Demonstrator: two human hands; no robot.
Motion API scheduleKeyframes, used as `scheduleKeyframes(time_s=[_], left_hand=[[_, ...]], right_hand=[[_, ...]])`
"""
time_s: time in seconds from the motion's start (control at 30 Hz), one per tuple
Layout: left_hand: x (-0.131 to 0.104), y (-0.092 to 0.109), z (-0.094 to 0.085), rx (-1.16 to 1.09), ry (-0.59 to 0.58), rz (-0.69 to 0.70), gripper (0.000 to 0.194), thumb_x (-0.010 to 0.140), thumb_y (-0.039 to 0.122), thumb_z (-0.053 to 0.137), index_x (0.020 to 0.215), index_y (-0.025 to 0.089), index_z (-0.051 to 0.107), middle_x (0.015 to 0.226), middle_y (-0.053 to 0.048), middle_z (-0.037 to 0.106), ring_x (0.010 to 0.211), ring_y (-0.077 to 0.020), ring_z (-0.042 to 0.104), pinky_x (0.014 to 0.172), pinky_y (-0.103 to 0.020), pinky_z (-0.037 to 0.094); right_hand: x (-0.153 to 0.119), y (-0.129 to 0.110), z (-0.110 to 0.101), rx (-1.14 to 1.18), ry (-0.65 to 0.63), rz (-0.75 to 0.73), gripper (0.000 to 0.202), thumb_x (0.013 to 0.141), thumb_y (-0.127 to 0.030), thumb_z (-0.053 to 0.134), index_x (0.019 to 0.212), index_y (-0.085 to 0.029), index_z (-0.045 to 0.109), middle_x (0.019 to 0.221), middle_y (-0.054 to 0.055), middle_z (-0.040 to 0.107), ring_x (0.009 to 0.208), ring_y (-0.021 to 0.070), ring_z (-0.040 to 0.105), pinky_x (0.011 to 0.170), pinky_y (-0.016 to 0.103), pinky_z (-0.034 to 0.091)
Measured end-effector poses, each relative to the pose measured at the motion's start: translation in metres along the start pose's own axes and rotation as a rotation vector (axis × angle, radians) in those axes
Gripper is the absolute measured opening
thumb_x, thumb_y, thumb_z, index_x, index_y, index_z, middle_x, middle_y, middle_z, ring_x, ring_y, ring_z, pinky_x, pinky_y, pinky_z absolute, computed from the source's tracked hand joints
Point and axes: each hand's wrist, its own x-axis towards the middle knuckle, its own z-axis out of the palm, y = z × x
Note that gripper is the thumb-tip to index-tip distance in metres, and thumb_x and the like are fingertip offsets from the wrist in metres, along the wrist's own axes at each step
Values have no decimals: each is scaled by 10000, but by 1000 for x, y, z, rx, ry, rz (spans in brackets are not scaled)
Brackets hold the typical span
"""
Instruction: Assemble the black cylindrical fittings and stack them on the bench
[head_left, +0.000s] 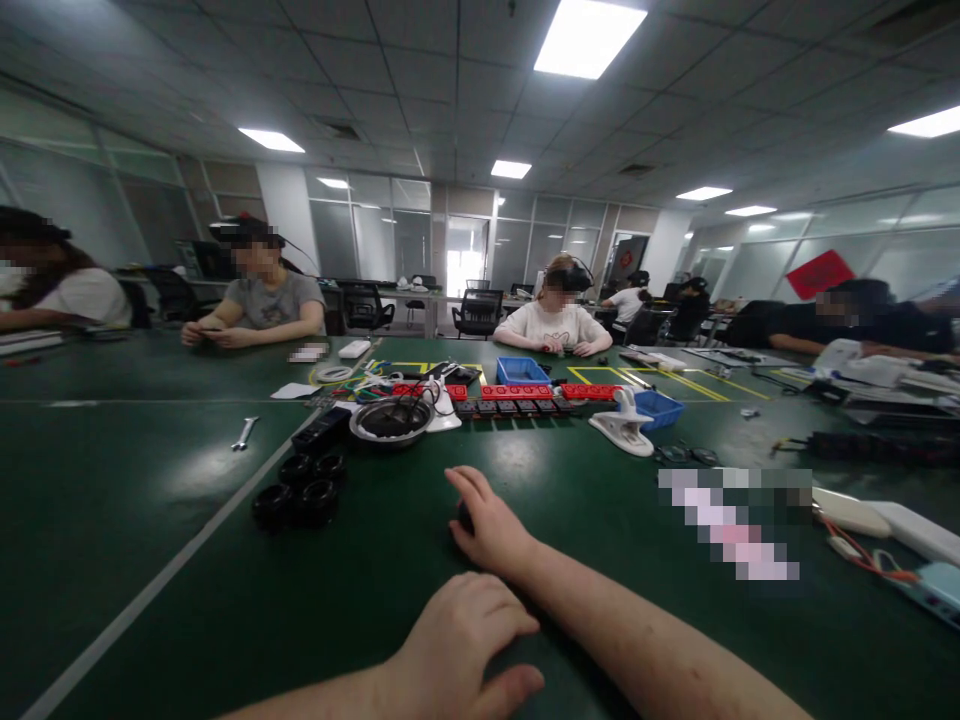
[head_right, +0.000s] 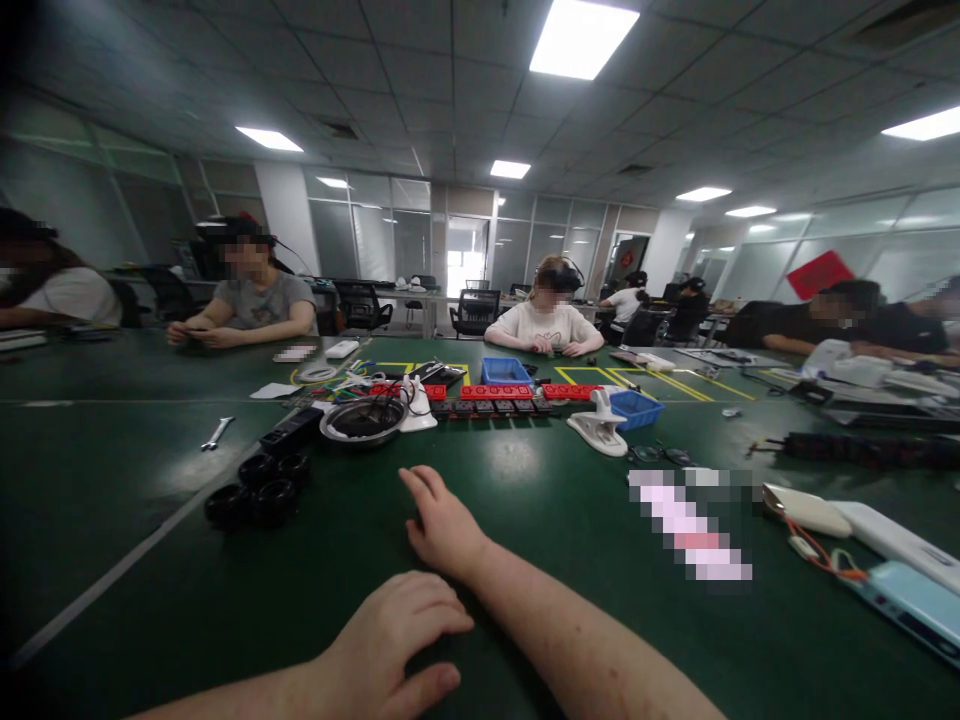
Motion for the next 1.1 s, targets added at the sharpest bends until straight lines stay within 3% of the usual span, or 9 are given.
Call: scheduleKeyframes(time_s=[0.13,0.23,0.37,0.47,0.57,0.67,0.73,0.93,1.1], left_hand=[[5,-13,-21,102,289,0,224,809,342,467,940,203,585,926,-67,605,887,-241,532,821,-398,399],[11,-39,-40,163,375,-106,209,801,277,479,989,207,540,981,-71,560,963,-246,488,861,-406,379],[14,-75,-51,151,449,-192,286,817,309,475,1079,195,454,1072,-88,493,1027,-249,444,899,-408,360],[13,-86,-49,106,415,-211,340,821,334,484,1123,190,420,1108,-96,466,1058,-247,421,913,-395,356],[14,-86,-47,82,253,-191,372,787,341,554,1123,211,460,1104,-77,481,1050,-240,425,901,-373,364],[16,-84,-46,46,102,-179,371,757,303,605,1110,241,509,1071,-50,526,1012,-227,456,869,-353,380],[17,-82,-45,7,56,-186,362,749,258,618,1099,243,524,1047,-38,556,989,-214,477,860,-340,383],[17,-76,-39,-67,117,-338,265,680,257,677,923,207,583,910,-16,585,879,-207,529,757,-309,415],[15,-78,-26,-16,255,-523,235,656,259,670,856,189,568,833,-16,575,806,-218,546,697,-321,426]], right_hand=[[-5,-12,8,242,-87,-116,741,758,-98,495,1362,-301,117,1419,73,163,1132,207,428,912,368,416],[-8,-6,6,303,-5,-108,885,710,-181,601,1379,-219,23,1436,130,57,1211,258,328,948,413,376],[-10,-2,-4,343,-17,-85,1070,619,-326,711,1376,-215,-37,1433,145,50,1152,253,400,940,410,374],[-6,7,-18,312,-31,-51,1016,587,-436,718,1371,-210,111,1346,137,305,1153,280,387,955,443,320],[1,22,-31,309,-220,4,797,613,-448,696,1285,-196,348,1094,87,544,1007,255,495,883,412,368],[8,33,-35,294,-395,-23,575,586,-400,731,1092,-195,553,980,46,584,921,230,519,821,357,395],[10,35,-35,284,-429,-78,469,584,-344,744,1009,-203,603,977,29,578,930,216,506,821,328,385],[6,29,-25,218,-432,-68,262,614,-324,729,804,-177,623,761,-24,568,731,144,518,642,228,382],[-1,8,-11,-105,-231,104,309,617,-451,678,675,-166,575,647,-3,557,637,160,500,589,253,339]])
